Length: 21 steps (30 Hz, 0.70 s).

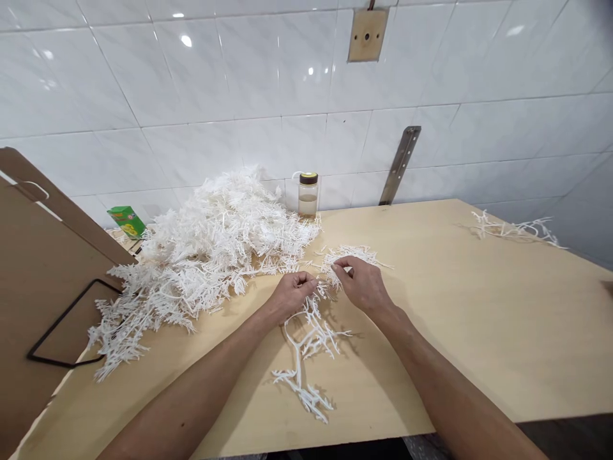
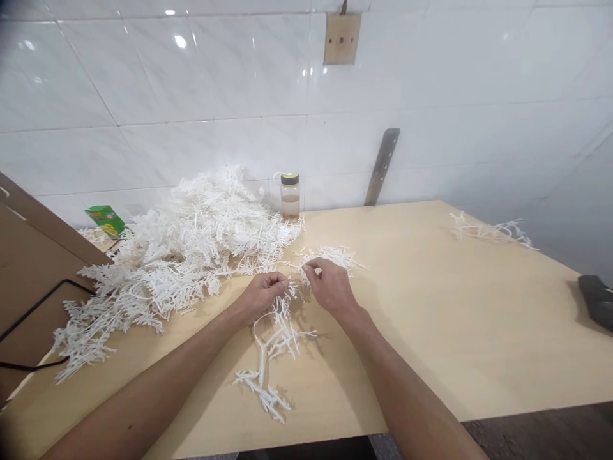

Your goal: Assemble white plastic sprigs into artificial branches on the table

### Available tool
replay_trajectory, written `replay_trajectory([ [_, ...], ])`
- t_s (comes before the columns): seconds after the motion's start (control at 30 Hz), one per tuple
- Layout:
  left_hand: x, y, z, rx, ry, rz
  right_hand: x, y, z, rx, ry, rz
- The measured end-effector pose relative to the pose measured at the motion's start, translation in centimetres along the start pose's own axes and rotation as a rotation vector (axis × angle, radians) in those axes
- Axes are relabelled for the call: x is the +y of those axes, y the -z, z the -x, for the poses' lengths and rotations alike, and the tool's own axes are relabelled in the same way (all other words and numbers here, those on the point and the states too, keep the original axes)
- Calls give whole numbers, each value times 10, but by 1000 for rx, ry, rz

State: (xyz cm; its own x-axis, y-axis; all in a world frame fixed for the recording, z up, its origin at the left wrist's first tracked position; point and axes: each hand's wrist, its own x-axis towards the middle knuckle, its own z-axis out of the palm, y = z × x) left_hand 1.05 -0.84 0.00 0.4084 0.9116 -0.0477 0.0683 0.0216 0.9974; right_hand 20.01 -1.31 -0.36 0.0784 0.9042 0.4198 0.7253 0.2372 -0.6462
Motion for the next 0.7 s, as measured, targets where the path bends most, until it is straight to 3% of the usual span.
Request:
replay_trajectory([
  [0.23, -4, 2, -1, -5, 25, 82, -17, 3, 7, -349, -11, -249],
  [0.47, -5, 1, -3, 55, 62, 53, -17, 2, 6, -348, 3, -199],
  [0.7, -3, -1, -1, 128, 9, -167, -21, -1, 9, -309, 32, -102],
])
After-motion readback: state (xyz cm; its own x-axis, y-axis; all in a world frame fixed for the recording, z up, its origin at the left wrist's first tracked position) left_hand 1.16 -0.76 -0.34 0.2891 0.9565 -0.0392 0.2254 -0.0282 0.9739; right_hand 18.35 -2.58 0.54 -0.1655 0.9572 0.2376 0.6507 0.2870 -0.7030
